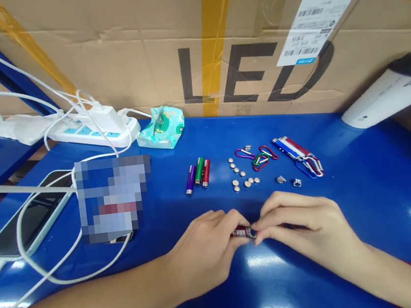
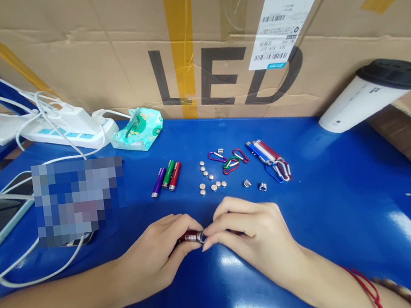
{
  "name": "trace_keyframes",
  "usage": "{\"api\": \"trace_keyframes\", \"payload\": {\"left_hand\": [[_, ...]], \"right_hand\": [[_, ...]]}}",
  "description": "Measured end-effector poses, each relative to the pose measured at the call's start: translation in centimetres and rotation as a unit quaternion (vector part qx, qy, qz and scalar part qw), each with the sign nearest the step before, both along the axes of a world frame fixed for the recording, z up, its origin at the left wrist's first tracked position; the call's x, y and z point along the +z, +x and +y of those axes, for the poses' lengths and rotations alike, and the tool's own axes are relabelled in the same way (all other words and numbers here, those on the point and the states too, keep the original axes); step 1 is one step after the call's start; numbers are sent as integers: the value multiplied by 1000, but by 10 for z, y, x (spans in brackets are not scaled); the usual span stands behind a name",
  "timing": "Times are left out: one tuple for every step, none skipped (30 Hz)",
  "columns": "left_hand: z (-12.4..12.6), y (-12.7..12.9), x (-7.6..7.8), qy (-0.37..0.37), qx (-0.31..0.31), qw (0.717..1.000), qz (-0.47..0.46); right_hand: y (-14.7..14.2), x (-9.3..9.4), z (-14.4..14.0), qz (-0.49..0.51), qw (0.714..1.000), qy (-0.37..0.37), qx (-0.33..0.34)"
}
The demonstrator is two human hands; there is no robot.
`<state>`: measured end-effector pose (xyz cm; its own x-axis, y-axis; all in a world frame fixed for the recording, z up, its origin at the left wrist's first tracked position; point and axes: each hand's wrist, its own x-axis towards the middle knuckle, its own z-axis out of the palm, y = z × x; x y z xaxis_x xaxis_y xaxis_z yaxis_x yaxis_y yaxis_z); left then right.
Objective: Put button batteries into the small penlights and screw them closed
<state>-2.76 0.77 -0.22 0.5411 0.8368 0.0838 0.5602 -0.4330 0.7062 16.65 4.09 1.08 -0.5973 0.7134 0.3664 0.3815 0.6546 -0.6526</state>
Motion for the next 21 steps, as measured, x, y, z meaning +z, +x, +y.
{"api": "trace_keyframes", "payload": {"left_hand": [[0, 0, 0, -3, -6, 1000, -4], [0, 0, 0, -5, -11, 1000, -7], [-1, -1, 0, -7, -14, 1000, -8], [-1, -1, 0, -6, -18, 1000, -6], [-1, -1, 0, -3, -22, 1000, -2], [-1, -1, 0, 0, -26, 1000, 3], [-1, -1, 0, 4, -31, 999, 8], [-1, -1, 0, 9, -35, 999, 10], [-1, -1, 0, 12, -37, 999, 10], [-1, -1, 0, 16, -37, 999, 10], [-1, -1, 0, 19, -36, 999, 11], [-1, -1, 0, 22, -35, 999, 12], [-2, -1, -1, 24, -34, 999, 15], [-2, 0, -1, 26, -34, 999, 18], [-2, -1, -1, 30, -34, 999, 21], [-2, -1, -1, 33, -33, 999, 23], [-2, -1, -1, 36, -31, 999, 22], [-2, -1, -1, 38, -29, 999, 19], [-2, -1, -1, 39, -25, 999, 13], [-2, -1, -1, 38, -22, 999, 6], [-1, -1, -1, 37, -19, 999, -2]], "right_hand": [[-1, 1, 0, 3, 1000, -11, -1], [-1, 1, 1, 6, 1000, -24, -2], [-2, 2, 1, 8, 999, -40, -2], [-3, 2, 2, 9, 998, -55, 0], [-4, 2, 3, 9, 998, -70, 2], [-5, 2, 3, 8, 997, -83, 3], [-5, 2, 3, 8, 995, -95, 3], [-6, 2, 3, 10, 994, -106, 1], [-6, 1, 3, 12, 993, -118, -1], [-6, 1, 2, 12, 991, -131, -3], [-7, 1, 1, 10, 989, -147, -5], [-7, 1, 0, 8, 986, -165, -7], [-7, 0, -1, 4, 983, -185, -11], [-8, 0, -2, 0, 978, -206, -16], [-9, 1, -3, -3, 973, -228, -21], [-9, 1, -3, -4, 968, -250, -24], [-10, 1, -3, -4, 962, -271, -26], [-11, 1, -2, -1, 957, -289, -28], [-12, 1, -1, 4, 952, -305, -28], [-13, 1, 0, 9, 948, -316, -28], [-13, 2, 0, 13, 945, -325, -30]]}}
